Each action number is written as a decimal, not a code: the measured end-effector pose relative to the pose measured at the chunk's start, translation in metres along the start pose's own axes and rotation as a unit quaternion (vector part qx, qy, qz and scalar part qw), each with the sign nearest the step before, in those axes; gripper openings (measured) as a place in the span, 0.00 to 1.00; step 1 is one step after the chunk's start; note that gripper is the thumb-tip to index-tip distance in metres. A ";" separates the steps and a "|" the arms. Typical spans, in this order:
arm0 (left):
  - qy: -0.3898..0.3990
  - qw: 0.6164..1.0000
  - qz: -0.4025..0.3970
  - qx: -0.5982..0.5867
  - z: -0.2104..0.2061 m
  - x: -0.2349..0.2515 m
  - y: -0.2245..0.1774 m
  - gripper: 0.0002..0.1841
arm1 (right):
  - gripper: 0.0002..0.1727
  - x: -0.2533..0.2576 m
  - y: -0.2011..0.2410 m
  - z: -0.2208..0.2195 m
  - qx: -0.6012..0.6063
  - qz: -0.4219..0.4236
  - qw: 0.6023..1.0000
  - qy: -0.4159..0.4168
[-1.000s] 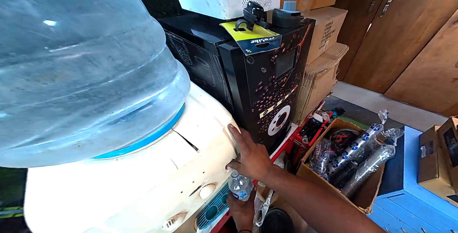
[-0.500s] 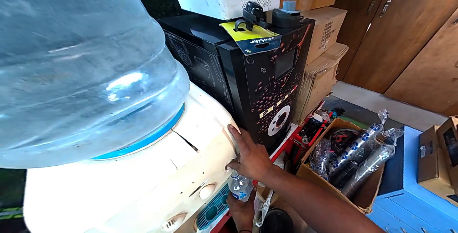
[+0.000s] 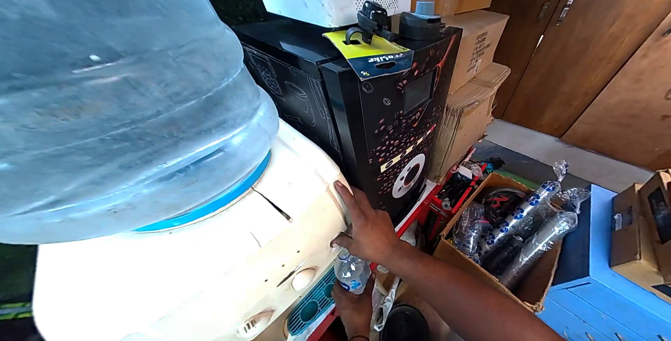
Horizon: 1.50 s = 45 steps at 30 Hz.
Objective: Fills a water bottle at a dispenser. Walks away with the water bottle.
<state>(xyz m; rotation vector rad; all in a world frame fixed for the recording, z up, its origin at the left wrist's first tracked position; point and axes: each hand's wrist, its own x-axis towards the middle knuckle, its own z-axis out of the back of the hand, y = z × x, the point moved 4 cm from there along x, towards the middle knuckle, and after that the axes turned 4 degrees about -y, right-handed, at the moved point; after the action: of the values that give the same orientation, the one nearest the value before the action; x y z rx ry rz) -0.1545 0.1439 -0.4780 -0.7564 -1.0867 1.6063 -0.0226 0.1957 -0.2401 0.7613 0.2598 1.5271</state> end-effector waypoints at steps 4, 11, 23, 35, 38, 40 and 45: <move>-0.004 1.000 -0.002 -0.001 0.000 0.000 -0.001 0.61 | 0.65 0.001 0.000 0.000 -0.001 -0.003 1.000 0.006; -0.003 1.000 -0.006 0.001 0.000 0.000 -0.001 0.61 | 0.65 0.000 0.000 0.000 0.001 0.000 1.000 0.001; 0.000 1.000 -0.007 -0.005 0.000 0.001 0.000 0.61 | 0.65 0.000 0.000 -0.001 -0.004 0.006 1.000 -0.006; 0.003 1.000 -0.002 -0.004 0.000 0.001 0.002 0.61 | 0.65 -0.001 0.000 -0.001 -0.010 0.000 1.000 -0.002; 0.009 1.000 0.003 -0.005 0.000 0.001 0.002 0.62 | 0.66 -0.001 0.000 -0.001 -0.006 -0.001 1.000 -0.002; 0.013 1.000 0.002 -0.003 0.001 0.001 0.001 0.61 | 0.66 -0.001 0.000 0.000 0.000 -0.002 1.000 -0.005; 0.008 1.000 -0.013 -0.004 0.002 0.001 -0.002 0.61 | 0.65 -0.001 0.001 0.002 0.005 -0.004 1.000 0.004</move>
<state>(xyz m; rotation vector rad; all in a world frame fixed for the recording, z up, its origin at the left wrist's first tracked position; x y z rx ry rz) -0.1557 0.1441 -0.4758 -0.7557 -1.0884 1.5726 -0.0226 0.1937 -0.2384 0.7617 0.2750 1.5232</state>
